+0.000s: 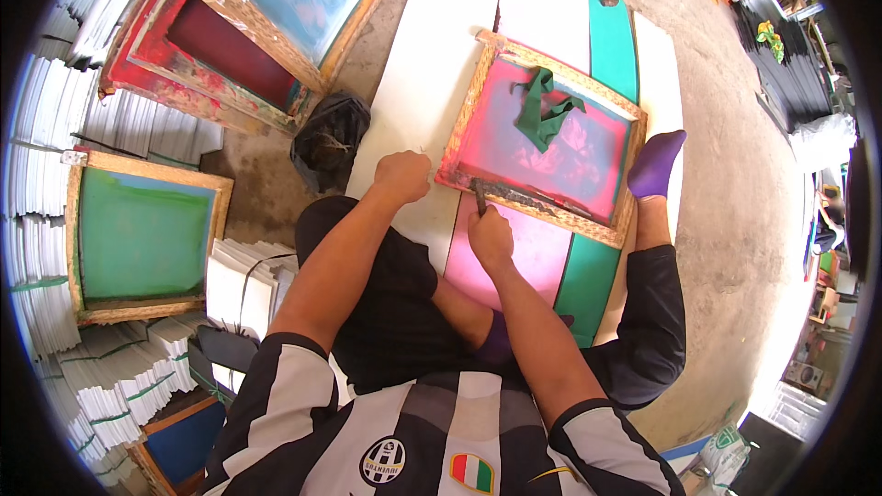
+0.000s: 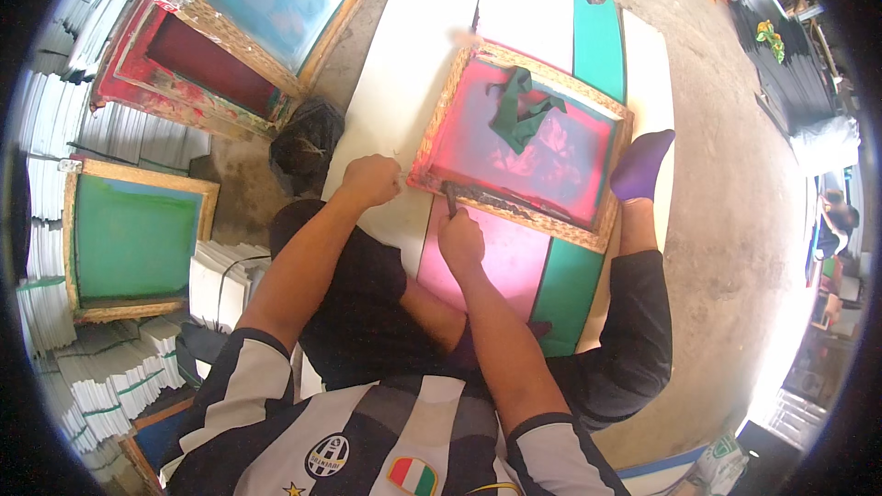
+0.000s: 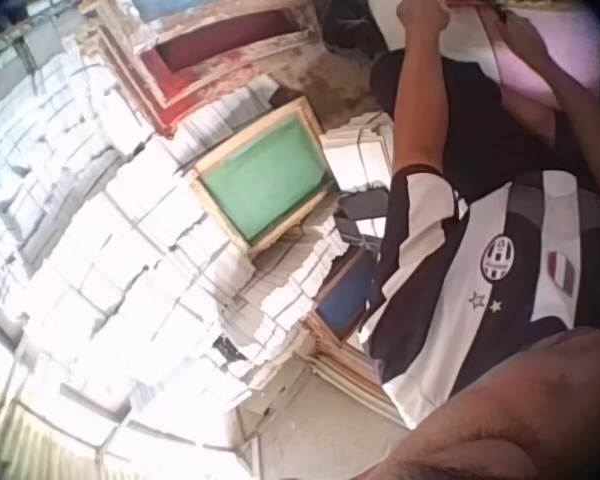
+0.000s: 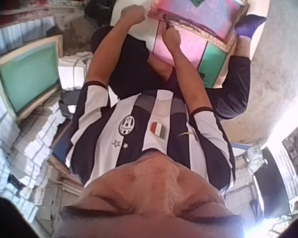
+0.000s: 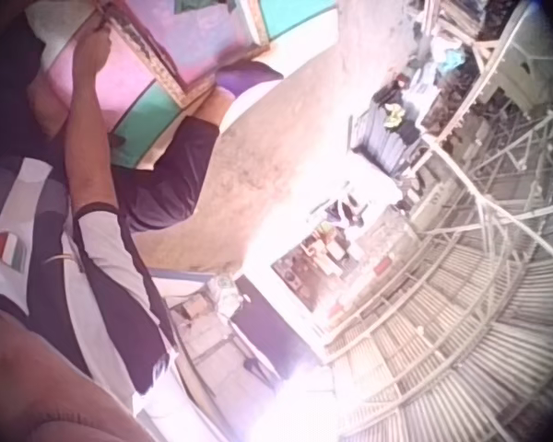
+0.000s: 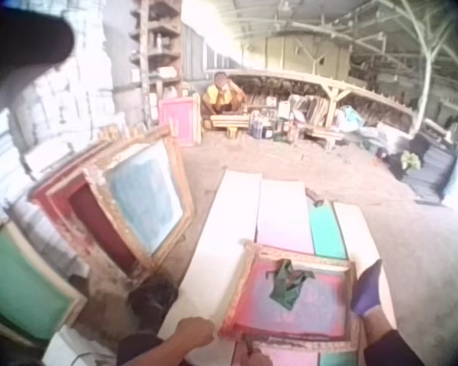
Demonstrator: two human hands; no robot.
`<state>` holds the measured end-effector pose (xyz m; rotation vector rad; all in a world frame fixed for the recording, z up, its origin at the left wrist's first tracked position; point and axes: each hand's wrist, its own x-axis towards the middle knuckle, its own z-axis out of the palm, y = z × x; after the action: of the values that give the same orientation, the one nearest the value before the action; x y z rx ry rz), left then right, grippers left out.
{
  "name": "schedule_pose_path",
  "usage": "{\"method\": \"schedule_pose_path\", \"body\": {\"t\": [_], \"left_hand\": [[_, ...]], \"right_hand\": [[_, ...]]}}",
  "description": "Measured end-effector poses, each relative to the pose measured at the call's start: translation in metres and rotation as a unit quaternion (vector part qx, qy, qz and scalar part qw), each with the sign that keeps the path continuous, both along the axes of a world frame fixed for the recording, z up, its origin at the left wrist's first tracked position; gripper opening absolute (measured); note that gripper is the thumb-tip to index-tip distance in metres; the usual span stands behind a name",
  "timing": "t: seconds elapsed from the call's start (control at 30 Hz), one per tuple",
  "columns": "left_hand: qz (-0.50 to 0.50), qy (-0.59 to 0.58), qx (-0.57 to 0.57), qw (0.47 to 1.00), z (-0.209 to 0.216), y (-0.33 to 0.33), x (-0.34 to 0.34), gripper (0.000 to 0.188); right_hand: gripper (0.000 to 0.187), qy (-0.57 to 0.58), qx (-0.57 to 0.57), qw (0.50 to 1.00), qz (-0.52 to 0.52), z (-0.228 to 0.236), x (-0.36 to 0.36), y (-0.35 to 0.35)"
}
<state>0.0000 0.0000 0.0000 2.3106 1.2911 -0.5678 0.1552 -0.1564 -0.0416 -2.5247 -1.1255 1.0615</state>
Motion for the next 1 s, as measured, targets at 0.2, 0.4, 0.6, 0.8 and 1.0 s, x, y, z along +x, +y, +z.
{"method": "schedule_pose_path", "body": {"t": [0.2,0.4,0.6,0.8,1.0], "left_hand": [[-0.133,-0.28,0.099,0.946,-0.007,0.006,0.007,0.013],[-0.217,-0.228,0.091,0.945,-0.023,-0.018,0.005,0.011],[-0.237,-0.237,0.112,0.935,-0.018,-0.021,0.005,0.011],[-0.18,-0.173,0.106,0.963,-0.009,-0.022,0.008,0.012],[-0.07,0.003,0.047,0.996,0.007,-0.013,-0.009,0.018]], "right_hand": [[0.035,0.036,0.082,0.994,0.055,0.003,-0.003,0.009],[0.032,0.09,0.073,0.991,0.071,0.005,-0.013,-0.018],[0.024,0.177,0.062,0.978,0.09,0.005,-0.001,-0.021],[0.024,0.383,0.006,0.924,-0.018,0.009,0.02,-0.018],[0.023,0.36,-0.053,0.927,-0.088,0.023,0.045,-0.001]]}}
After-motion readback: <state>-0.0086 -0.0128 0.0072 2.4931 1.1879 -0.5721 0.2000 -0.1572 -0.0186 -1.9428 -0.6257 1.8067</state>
